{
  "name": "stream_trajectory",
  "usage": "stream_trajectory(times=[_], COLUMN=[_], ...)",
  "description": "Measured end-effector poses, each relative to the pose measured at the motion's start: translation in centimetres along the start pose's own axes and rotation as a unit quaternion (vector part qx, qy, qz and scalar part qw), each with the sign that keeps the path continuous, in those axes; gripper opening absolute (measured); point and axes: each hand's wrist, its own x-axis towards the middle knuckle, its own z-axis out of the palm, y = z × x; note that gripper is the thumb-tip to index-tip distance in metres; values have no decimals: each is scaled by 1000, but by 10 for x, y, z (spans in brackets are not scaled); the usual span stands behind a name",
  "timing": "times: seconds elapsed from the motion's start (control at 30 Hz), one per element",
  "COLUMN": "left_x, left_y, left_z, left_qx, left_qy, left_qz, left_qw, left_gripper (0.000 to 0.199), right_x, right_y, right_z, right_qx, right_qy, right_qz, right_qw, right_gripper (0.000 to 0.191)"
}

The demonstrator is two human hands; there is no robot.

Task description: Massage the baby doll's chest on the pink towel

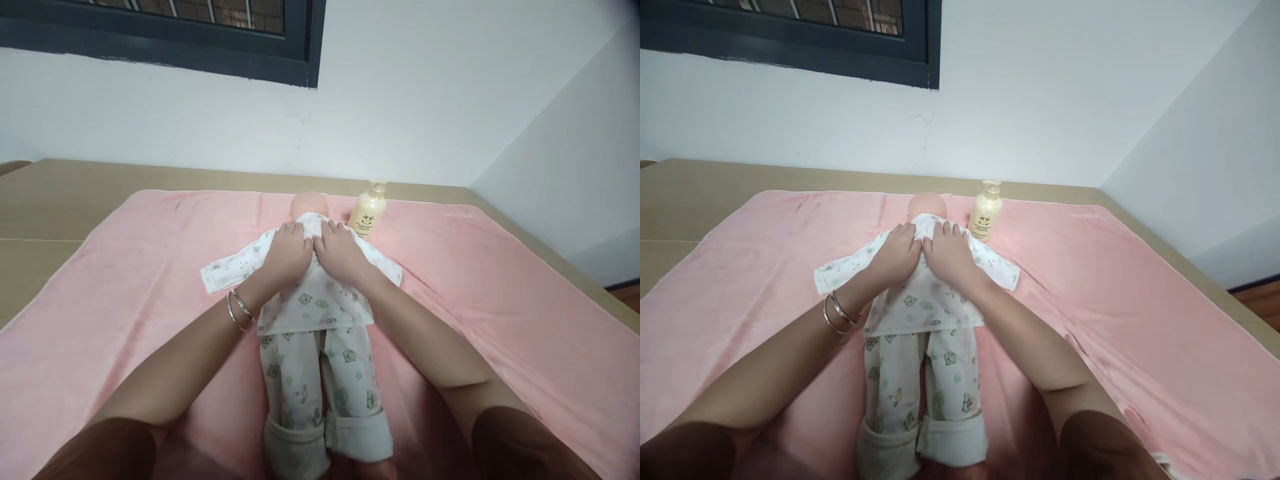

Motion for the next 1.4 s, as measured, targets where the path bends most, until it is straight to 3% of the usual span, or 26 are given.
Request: stream_trajectory(times=[0.17,0.4,0.5,0.63,0.9,1.1,1.2,1.3,1.4], left_x=[10,-18,-10,5,-16,3,7,4,1], left_y=[-10,16,8,-5,17,-1,-7,-8,-10], left_z=[-4,16,11,-1,8,-3,3,16,25], left_qx=[-51,23,16,-13,44,-8,-41,-70,-85], left_qy=[-9,59,37,-7,30,-13,27,84,102], left_qz=[-57,-8,-2,-54,-46,-56,-71,-75,-69], left_qw=[997,998,999,998,998,998,996,991,989], left_gripper=[40,53,51,44,61,40,38,43,47], right_x=[-15,21,10,-9,21,-5,-12,-1,12], right_y=[-14,20,11,-6,19,-4,-10,-1,11], right_z=[0,-7,-7,-4,-1,1,2,2,1], right_qx=[-39,60,31,-8,36,-13,-4,28,57], right_qy=[14,-20,-29,-39,-5,-8,-12,6,30], right_qz=[-37,-13,-24,-51,-18,-33,-49,-40,-22], right_qw=[998,998,999,998,999,999,999,999,998], right_gripper=[56,47,51,62,50,62,64,59,50])
